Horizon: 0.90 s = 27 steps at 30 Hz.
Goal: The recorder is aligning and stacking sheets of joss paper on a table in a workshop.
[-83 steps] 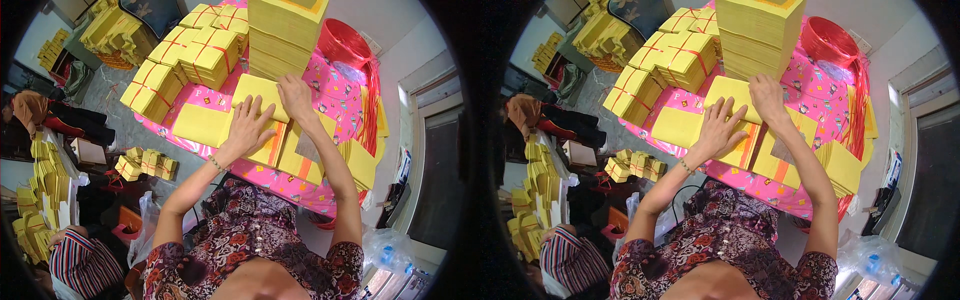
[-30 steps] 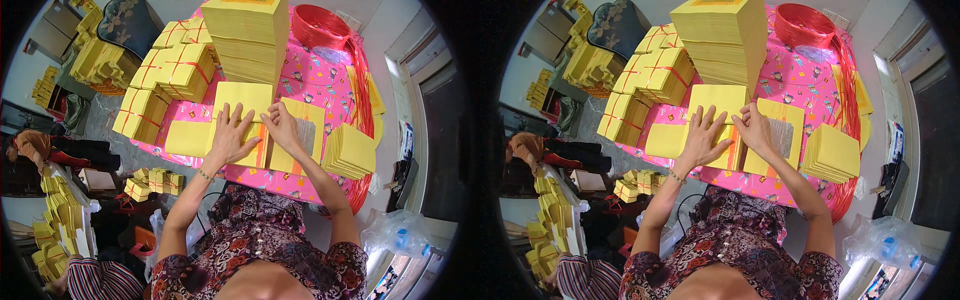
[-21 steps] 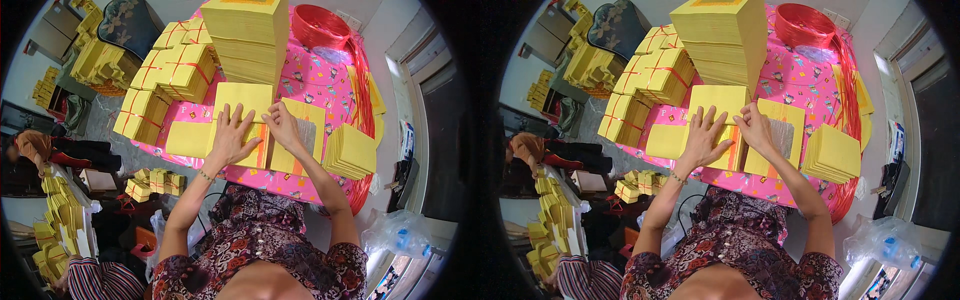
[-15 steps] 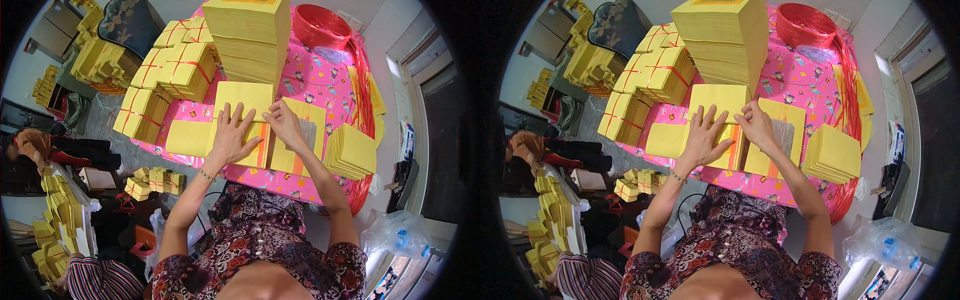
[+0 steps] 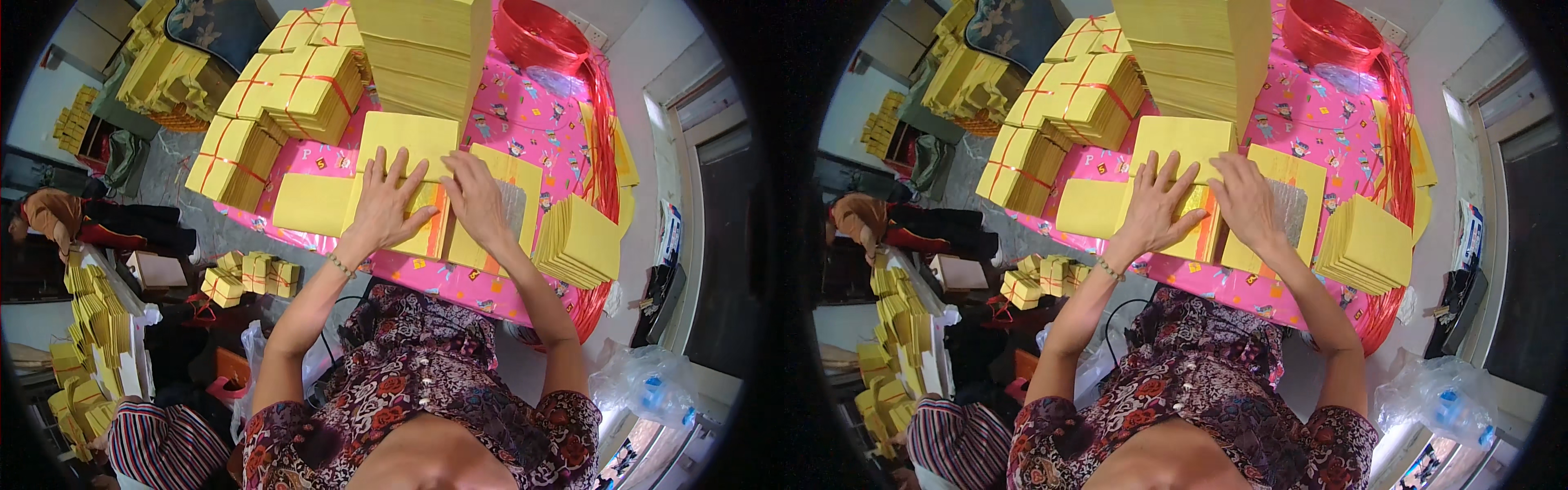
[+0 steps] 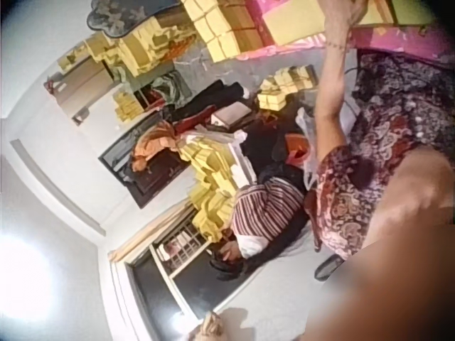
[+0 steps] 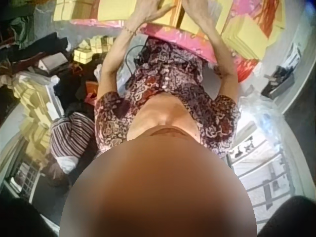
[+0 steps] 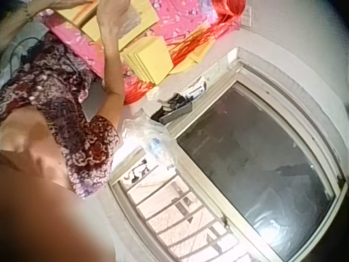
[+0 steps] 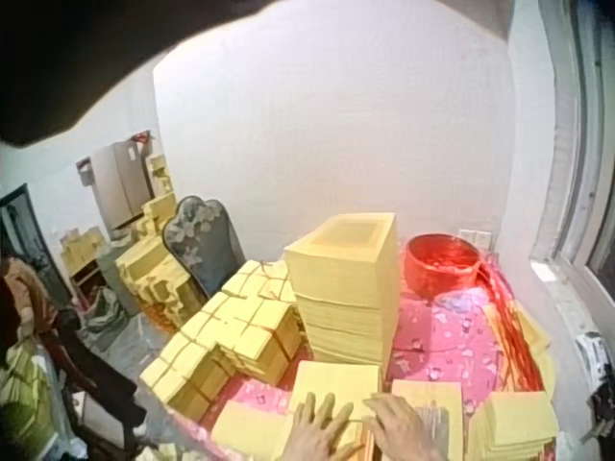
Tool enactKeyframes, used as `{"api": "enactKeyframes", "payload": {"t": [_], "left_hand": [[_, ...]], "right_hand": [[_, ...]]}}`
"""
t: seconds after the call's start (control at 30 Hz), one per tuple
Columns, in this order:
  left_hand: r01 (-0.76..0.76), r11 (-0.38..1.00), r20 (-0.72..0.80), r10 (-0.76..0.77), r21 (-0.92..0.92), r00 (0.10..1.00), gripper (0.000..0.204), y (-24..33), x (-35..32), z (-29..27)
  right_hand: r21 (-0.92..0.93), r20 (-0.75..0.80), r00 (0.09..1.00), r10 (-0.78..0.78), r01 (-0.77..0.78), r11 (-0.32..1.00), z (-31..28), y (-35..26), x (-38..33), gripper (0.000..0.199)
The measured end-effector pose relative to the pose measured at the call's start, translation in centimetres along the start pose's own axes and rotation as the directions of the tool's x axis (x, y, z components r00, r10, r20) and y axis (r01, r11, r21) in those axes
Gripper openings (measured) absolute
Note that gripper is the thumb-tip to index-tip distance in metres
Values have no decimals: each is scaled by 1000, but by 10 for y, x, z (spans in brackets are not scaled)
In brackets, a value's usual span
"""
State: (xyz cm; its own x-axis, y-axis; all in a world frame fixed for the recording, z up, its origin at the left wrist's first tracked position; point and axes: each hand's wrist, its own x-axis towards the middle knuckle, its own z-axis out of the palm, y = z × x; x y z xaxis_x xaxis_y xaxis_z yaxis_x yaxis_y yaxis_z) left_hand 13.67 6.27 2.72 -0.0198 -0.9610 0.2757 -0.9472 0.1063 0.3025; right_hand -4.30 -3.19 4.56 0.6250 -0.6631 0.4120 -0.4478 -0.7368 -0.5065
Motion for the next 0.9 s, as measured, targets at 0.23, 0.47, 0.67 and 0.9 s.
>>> {"api": "enactKeyframes", "payload": {"t": [0.23,0.47,0.67,0.9], "left_hand": [[-8,1000,3,8,4,1000,75,-3,-4,3],[-27,997,44,30,-72,999,75,-18,-7,-2],[26,1000,94,-25,-7,995,76,-41,-17,-18],[12,1000,90,-12,-1,996,73,-43,-18,-14]], "right_hand": [[-119,445,877,-182,260,958,-5,4,-21,67],[-108,502,852,-146,230,967,-6,3,-24,73],[-132,486,861,-149,241,961,-7,0,-21,73],[-191,451,859,-241,357,914,-1,-16,4,79]]}}
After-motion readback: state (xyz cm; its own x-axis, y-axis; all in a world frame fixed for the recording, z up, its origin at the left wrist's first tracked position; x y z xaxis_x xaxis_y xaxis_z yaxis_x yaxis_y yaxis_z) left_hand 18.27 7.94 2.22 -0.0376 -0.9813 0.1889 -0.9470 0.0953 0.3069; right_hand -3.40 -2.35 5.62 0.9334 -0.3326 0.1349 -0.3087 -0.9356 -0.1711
